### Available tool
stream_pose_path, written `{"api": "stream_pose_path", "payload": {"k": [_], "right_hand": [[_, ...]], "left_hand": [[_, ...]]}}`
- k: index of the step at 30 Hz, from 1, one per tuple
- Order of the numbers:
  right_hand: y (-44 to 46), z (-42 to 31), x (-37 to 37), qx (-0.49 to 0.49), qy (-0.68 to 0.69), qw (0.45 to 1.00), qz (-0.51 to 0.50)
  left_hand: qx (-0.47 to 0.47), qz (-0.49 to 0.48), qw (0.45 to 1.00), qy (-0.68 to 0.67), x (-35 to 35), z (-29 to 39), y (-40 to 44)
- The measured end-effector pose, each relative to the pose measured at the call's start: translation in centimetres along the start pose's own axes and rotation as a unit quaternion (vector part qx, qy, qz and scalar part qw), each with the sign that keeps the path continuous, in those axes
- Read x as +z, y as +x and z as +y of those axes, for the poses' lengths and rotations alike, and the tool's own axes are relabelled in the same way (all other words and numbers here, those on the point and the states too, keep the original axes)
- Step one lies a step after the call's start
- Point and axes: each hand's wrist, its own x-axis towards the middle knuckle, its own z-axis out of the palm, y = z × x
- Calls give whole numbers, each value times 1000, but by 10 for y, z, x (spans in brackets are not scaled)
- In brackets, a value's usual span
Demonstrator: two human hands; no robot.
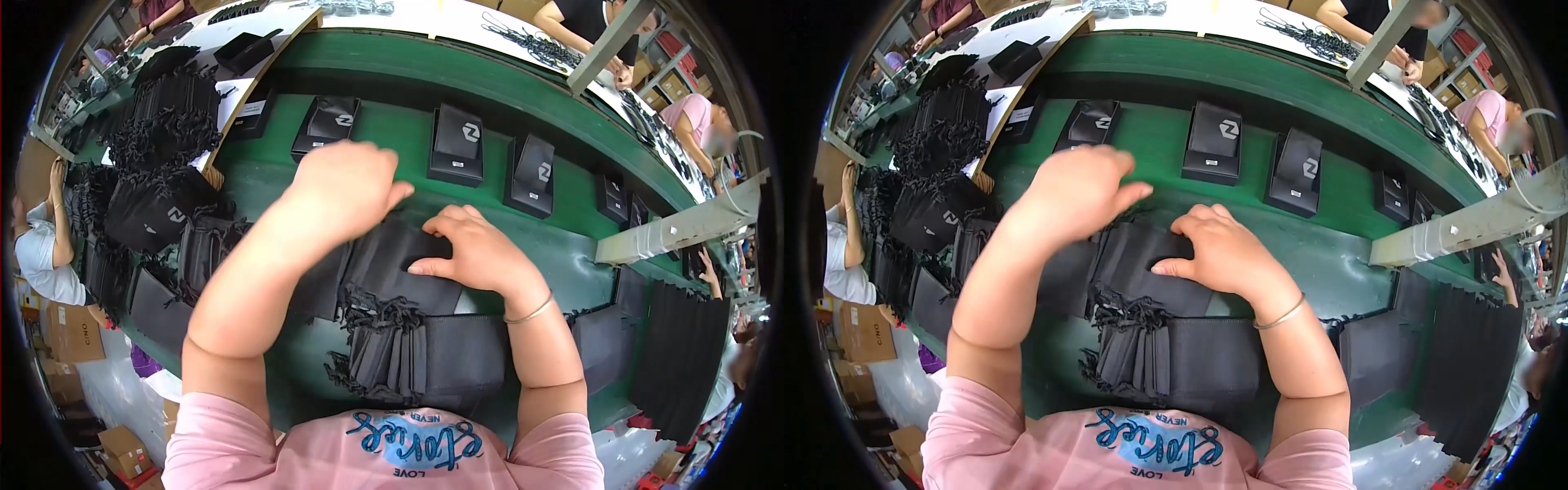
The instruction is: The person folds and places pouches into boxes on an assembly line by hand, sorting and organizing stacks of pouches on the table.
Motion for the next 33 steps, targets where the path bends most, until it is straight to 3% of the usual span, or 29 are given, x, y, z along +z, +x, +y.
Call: {"api": "stream_pose_path", "payload": {"k": [6, 10, 11, 13, 15, 17, 20, 21, 25, 31, 33], "right_hand": [[-3, 3, 3, 34, 27, 999, -22], [-6, -2, -26, 84, 118, 989, -21], [-6, -4, -34, 80, 118, 990, -20], [-9, -11, -54, 58, 183, 981, -42], [-13, -14, -64, 37, 246, 966, -65], [-10, -12, -54, 72, 314, 946, -25], [-5, -9, -31, 175, 502, 842, 91], [-5, -8, -28, 174, 501, 843, 92], [-6, -8, -23, 130, 650, 746, 71], [-10, -3, -26, 160, 625, 759, 81], [-12, -9, -36, 143, 622, 770, 24]], "left_hand": [[3, -11, 999, -43, 30, 12, -49], [68, 185, 978, -70, 49, 2, -47], [67, 187, 978, -67, 46, 1, -46], [121, 115, 958, -232, 38, 0, -44], [173, 36, 904, -390, 30, 2, -43], [149, 75, 924, -344, 24, 13, -51], [75, 185, 959, -199, 20, 40, -66], [76, 186, 959, -199, 22, 43, -64], [275, 325, 903, -56, 41, 50, -57], [221, 345, 892, -194, 42, 53, -52], [174, 297, 905, -248, 38, 45, -49]]}}
